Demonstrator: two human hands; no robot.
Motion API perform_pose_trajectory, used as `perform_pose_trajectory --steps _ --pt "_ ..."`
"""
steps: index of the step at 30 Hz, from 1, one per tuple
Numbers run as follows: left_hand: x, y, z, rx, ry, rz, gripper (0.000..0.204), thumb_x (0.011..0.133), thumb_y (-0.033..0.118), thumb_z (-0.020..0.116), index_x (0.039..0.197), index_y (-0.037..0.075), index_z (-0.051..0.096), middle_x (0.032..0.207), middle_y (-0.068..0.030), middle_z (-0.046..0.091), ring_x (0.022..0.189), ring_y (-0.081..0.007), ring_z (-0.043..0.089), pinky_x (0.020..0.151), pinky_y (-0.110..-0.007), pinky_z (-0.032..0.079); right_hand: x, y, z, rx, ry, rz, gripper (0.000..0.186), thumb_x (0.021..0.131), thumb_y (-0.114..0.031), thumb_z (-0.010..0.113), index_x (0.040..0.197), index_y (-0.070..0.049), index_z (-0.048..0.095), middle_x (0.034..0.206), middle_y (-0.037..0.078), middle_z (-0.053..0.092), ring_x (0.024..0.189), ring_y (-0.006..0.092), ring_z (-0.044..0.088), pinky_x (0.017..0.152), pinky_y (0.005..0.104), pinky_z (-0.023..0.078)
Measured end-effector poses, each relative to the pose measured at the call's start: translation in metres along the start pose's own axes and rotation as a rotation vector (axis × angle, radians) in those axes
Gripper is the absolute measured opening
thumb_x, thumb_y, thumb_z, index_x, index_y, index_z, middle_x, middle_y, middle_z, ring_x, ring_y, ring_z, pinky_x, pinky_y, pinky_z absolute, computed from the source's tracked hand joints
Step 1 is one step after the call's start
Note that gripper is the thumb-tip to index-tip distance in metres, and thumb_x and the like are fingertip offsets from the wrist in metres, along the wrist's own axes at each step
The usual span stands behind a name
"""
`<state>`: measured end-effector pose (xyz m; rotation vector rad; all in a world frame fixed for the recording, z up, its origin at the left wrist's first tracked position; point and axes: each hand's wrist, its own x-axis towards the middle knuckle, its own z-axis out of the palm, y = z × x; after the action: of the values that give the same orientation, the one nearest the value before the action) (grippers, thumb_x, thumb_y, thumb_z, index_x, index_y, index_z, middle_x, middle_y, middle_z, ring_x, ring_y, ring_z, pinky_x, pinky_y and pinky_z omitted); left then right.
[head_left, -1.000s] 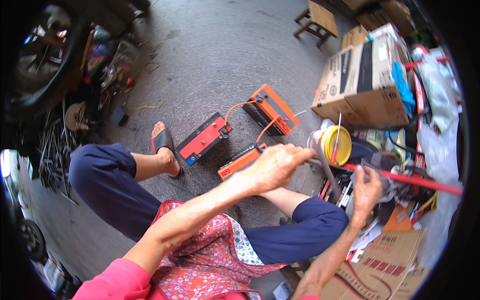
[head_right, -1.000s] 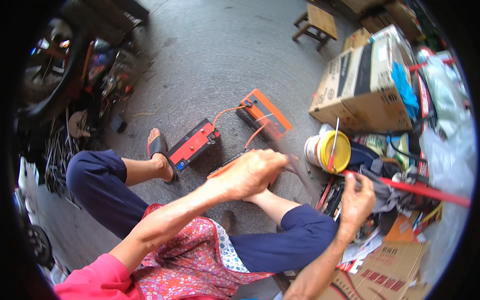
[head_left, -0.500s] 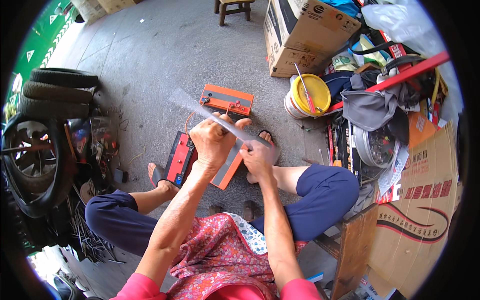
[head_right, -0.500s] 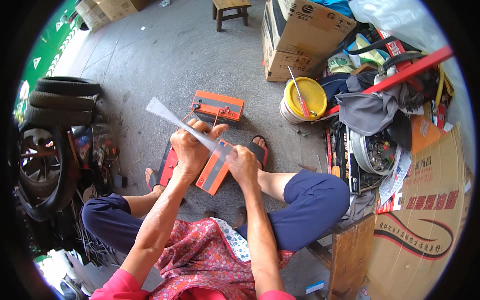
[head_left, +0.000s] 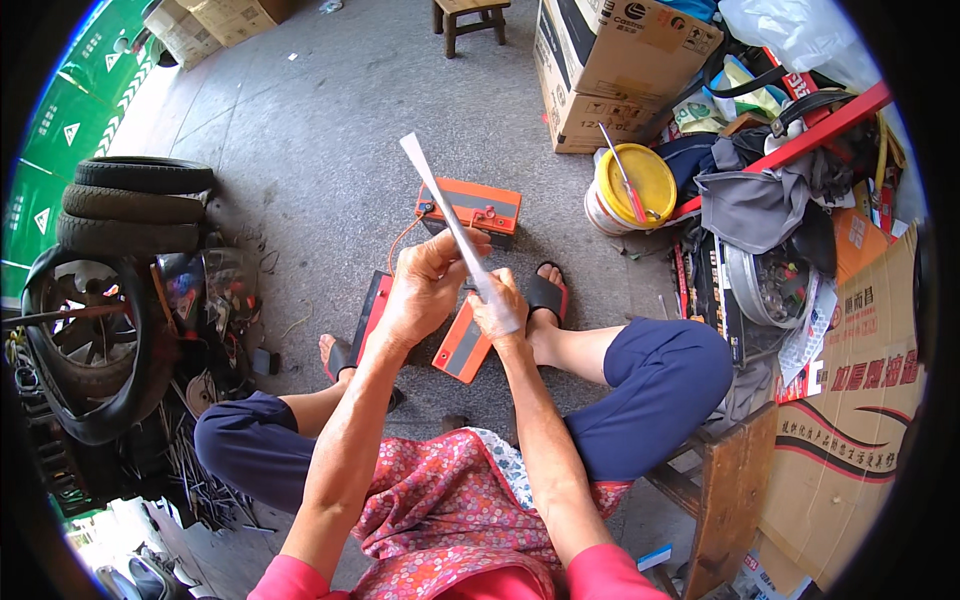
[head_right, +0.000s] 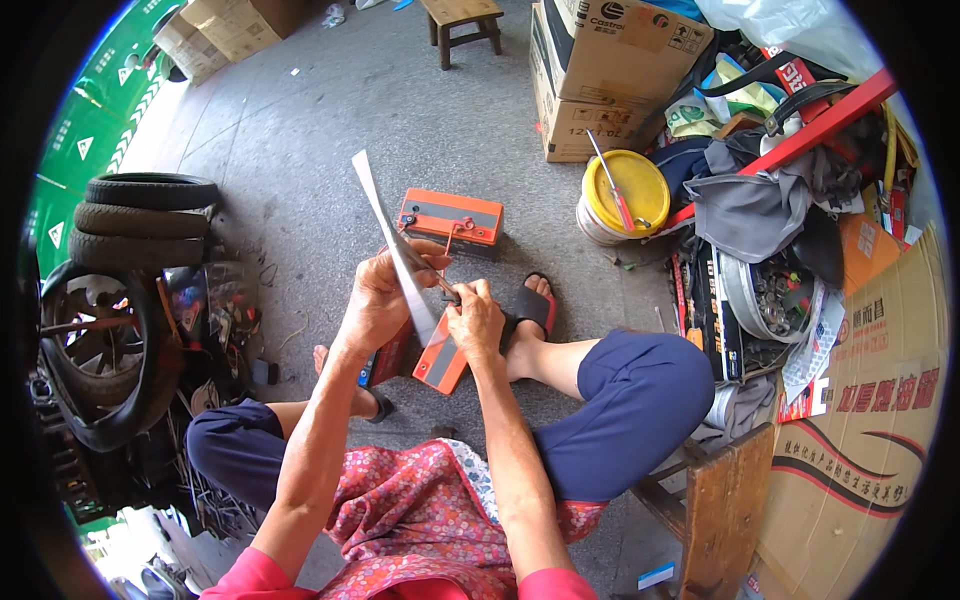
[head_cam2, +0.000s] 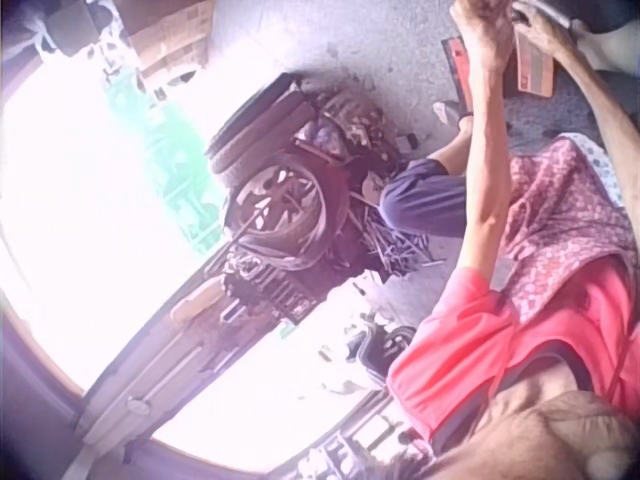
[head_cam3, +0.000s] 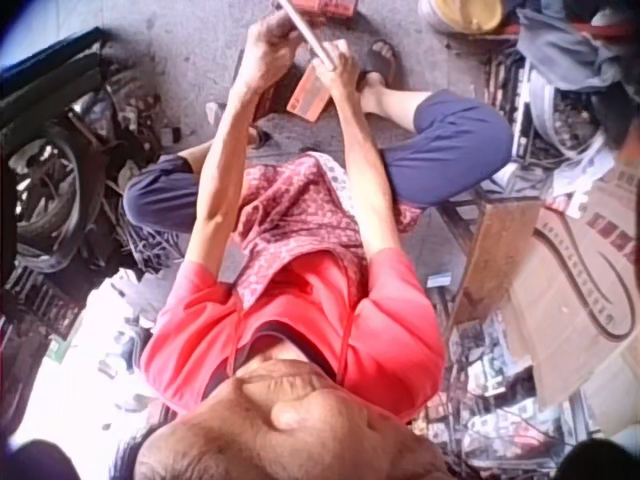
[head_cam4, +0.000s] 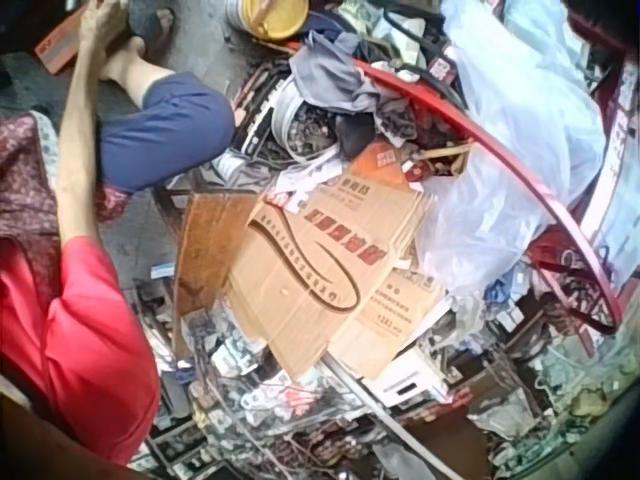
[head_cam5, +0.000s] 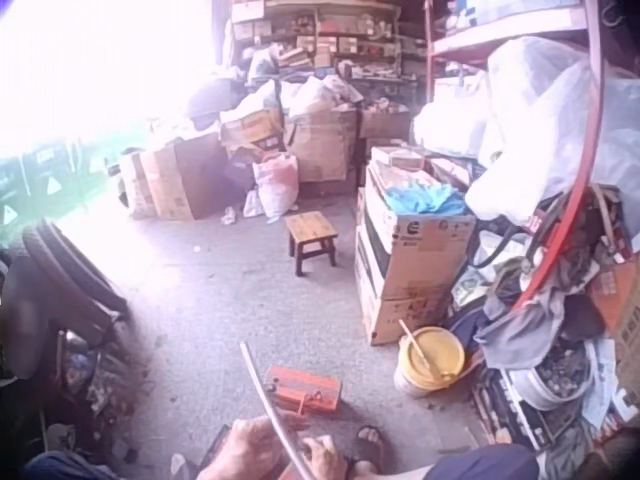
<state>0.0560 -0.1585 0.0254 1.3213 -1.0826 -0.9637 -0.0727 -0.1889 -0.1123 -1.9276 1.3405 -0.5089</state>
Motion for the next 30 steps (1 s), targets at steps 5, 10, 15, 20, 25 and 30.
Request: perform_pose_trajectory --steps 5,10,15,20,25,30 --pt "-0.013 0.011 0.015 0.423 0.237 0.075 0.012 0.084 0.004 0.076 0.094 -0.001 0.071 0.08 -0.0049 0.073 0.069 -0.0073 0.066 0.062 -0.024 0.053 0.0 0.002 0.0 0.055 -0.007 0.028 0.023 0.079 -0.014 0.074 0.101 -0.014 0.068 0.102 0.007 0.06 0.09 0.0331 0.067 0.078 0.0446 0.054" --pt "-0.009 0.003 0.023 0.586 0.383 0.153 0.028 0.08 0.018 0.084 0.074 -0.001 0.065 0.065 -0.0025 0.064 0.054 -0.0063 0.054 0.049 -0.026 0.044 0.002 0.004 0.001 0.009 0.028 -0.065 0.025 0.078 -0.012 0.074 0.102 -0.013 0.068 0.103 0.009 0.061 0.091 0.0333 0.066 0.078 0.0446 0.054" --pt "-0.007 0.001 0.019 0.483 0.385 0.12 0.043 0.091 0.03 0.074 0.066 -0.002 0.059 0.062 0.0013 0.042 0.056 -0.0084 0.037 0.048 -0.031 0.032 0.001 0.004 0.001 0.046 0.037 -0.086 0.022 0.077 -0.01 0.075 0.098 -0.01 0.067 0.101 0.01 0.06 0.09 0.0337 0.066 0.078 0.0444 0.054" --pt "-0.011 -0.005 0.013 0.32 0.474 0.049 0.055 0.104 0.039 0.053 0.066 -0.001 0.059 0.064 -0.002 0.046 0.057 -0.0089 0.046 0.052 -0.026 0.036 0.001 0.004 0.0 0.051 0.051 -0.104 0.02 0.078 -0.008 0.075 0.096 -0.009 0.068 0.098 0.011 0.061 0.089 0.0338 0.066 0.078 0.0441 0.054" --pt "-0.026 -0.001 0.0 0.124 0.599 0.0 0.06 0.102 0.051 0.047 0.07 0.002 0.061 0.06 -0.0043 0.061 0.052 -0.0087 0.057 0.048 -0.023 0.044 0.001 0.008 0.002 0.084 0.072 -0.107 0.025 0.079 -0.006 0.073 0.104 -0.002 0.07 0.099 0.013 0.061 0.091 0.0332 0.065 0.08 0.0414 0.052" --pt "-0.044 0.009 -0.02 0.108 0.736 -0.013 0.066 0.099 0.057 0.048 0.07 -0.001 0.063 0.065 -0.0092 0.066 0.057 -0.016 0.067 0.055 -0.025 0.053 -0.003 0.008 0.006 0.079 0.111 -0.149 0.023 0.081 -0.004 0.07 0.104 -0.001 0.069 0.099 0.014 0.062 0.089 0.0335 0.066 0.078 0.0412 0.054"
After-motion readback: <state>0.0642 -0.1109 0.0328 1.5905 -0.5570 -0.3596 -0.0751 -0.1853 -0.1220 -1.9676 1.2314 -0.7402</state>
